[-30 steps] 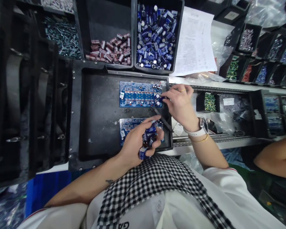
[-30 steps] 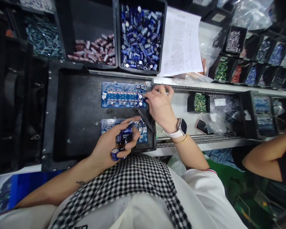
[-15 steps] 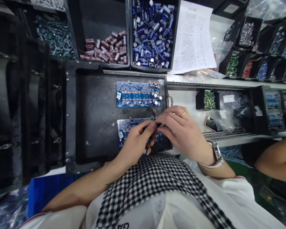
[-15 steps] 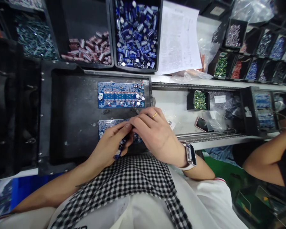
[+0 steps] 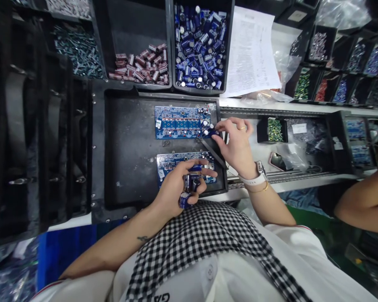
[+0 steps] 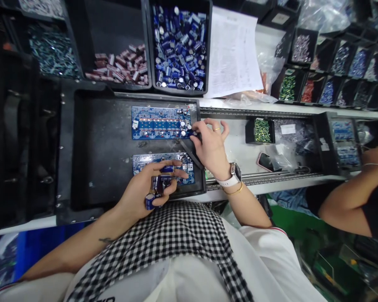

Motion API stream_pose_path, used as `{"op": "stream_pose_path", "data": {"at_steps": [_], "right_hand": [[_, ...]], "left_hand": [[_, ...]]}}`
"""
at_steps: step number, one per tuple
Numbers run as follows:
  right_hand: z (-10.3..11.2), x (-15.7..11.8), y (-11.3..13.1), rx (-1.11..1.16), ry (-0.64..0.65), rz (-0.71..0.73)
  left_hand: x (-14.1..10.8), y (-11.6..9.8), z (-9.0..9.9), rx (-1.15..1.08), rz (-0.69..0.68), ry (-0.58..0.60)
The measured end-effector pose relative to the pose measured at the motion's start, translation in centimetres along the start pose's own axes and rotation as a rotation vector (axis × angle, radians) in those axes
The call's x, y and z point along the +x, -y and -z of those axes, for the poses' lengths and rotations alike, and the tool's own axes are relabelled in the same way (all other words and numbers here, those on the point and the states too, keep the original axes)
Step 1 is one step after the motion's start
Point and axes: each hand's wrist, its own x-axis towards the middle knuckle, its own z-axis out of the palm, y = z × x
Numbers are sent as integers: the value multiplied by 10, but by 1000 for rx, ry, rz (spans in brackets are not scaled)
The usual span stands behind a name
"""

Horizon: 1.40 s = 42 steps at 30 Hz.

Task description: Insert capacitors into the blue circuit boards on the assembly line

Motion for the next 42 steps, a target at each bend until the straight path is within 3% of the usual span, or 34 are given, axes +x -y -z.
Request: {"op": "stream_pose_path", "data": {"at_steps": [11,17,21,24,26,28,32,36,42], "right_hand": [[5,3,-8,3,-15,49],[4,3,-1,-94,-32,156],[16,-4,9,-60,-65,130],[43,-23,25,147,124,179],[58,-42,36,329,311,255],[62,-60,40,382,384,241],[45,-81,31,152,299,133],[31,-84,22,-26,305,170],[32,-83,30,-140,261,207]], "left_hand": [[-2,-2,6,-14,-65,-6],[-8,-2,5,-4,-85,-31],[-11,1,5,2,-68,-39],[-14,7,7,54,-15,-26],[-17,11,8,49,86,23],[-19,17,8,-15,214,67],[-22,29,11,-94,340,109],[-27,38,15,-47,346,169],[-38,37,20,52,316,177]]}}
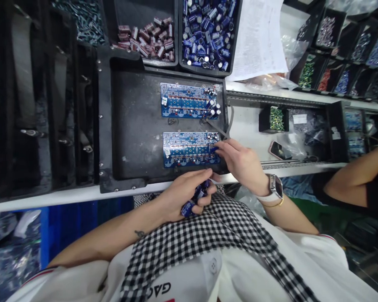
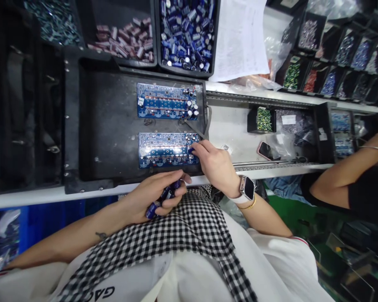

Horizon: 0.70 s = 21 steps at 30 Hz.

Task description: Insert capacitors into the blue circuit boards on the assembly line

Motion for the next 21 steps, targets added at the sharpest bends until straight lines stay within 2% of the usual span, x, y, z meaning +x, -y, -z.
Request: {"op": "stream_pose_path", "data": {"at_steps": [4,8,12,16,18,21], "right_hand": [[-5,-3,-2,-13,11,58],[-9,-4,-8,66,7,163],[7,-10,5,308,-46,80],[23,-24,26,483,24,158],[20,-29,27,476,8,115],[7,-30,15,368,-60,-44]], "left_hand": [[-5,-3,0,0,-24,-9],[-6,-2,2,-19,-115,-111],[-3,3,2,-59,-162,-162],[3,6,0,-68,-90,-160],[5,6,-2,-80,-44,-161],[6,6,-5,-80,-25,-178]]}}
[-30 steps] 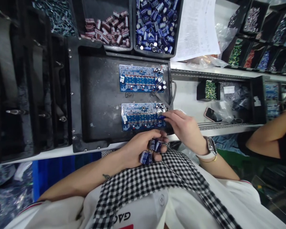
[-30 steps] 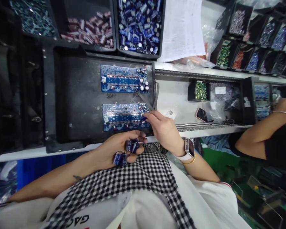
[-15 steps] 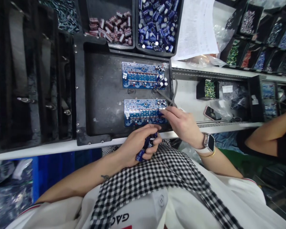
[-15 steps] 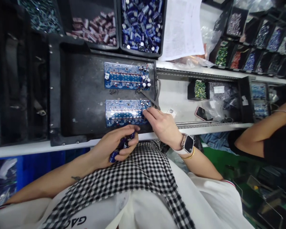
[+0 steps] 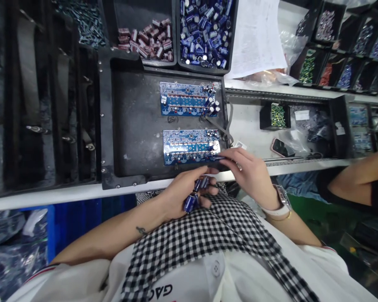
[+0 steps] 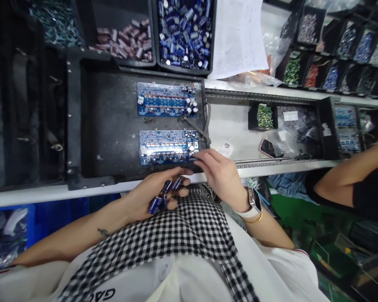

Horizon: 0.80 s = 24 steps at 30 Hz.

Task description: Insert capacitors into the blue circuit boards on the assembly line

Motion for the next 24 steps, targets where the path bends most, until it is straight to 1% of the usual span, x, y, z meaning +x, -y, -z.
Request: {"op": "stream_pose_path", "data": {"at_steps": [1,3,6,11,14,16,18,21,24], "right_hand": [[-3,1,-6,-40,-16,-20],[-7,4,-16,-103,-5,-9],[-8,7,-20,-188,32,33],[-6,7,-16,-316,67,102],[-4,7,-12,-414,88,138],[-2,7,-8,-483,140,164],[0,9,-5,-535,205,184],[4,11,-2,-551,255,197],[5,13,-5,-527,246,215]], "left_hand": [[0,0,-1,4,4,8],[-1,1,-1,5,17,39],[-2,3,0,-21,22,72],[-4,7,6,-17,7,133],[-5,8,7,65,-13,119],[-7,7,8,124,-45,101],[-7,6,8,128,-69,100],[-7,4,9,83,-74,97],[-4,3,9,90,-74,102]]}}
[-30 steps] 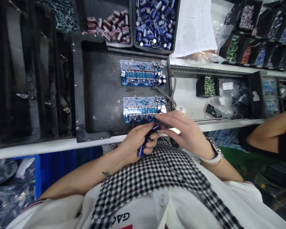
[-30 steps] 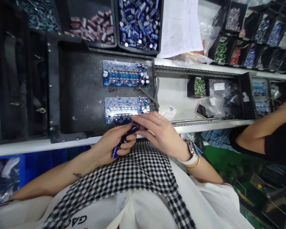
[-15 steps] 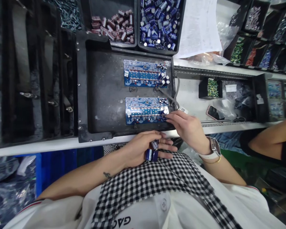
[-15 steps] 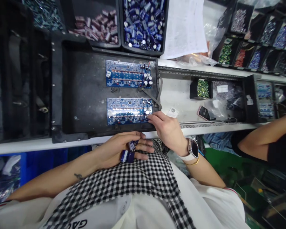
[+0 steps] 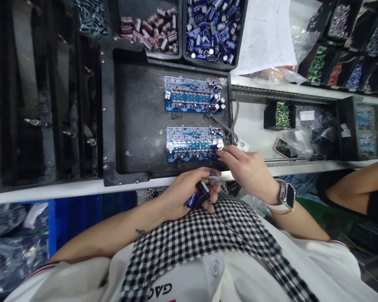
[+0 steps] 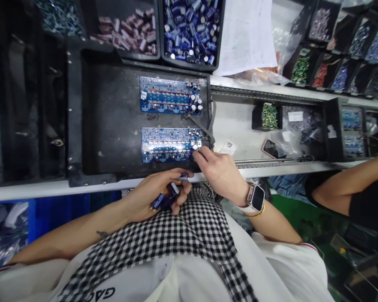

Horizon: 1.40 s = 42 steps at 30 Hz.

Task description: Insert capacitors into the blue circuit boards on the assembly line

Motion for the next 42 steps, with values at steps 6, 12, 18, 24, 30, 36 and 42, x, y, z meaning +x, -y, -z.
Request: {"op": "stream_pose_path", "data": {"at_steps": [6,12,18,24,30,36,42], "right_hand": [[-7,4,-13,58,-106,198],[9,-12,3,284,-253,17],[2,-19,4,348,-299,-229],[-20,-2,-14,204,-216,-233],[-18,-2,-12,145,-174,-187],[-30,-7,-18,257,-277,-110],[1,-17,10,683,-443,-158]], "left_hand": [[6,0,-3,84,89,-54],[12,0,-5,22,170,-10],[16,2,-12,-19,138,39],[12,1,-10,76,85,39],[6,-2,-9,76,93,49],[5,-6,-10,-7,-14,-107],[5,0,-23,140,-87,-180]]}}
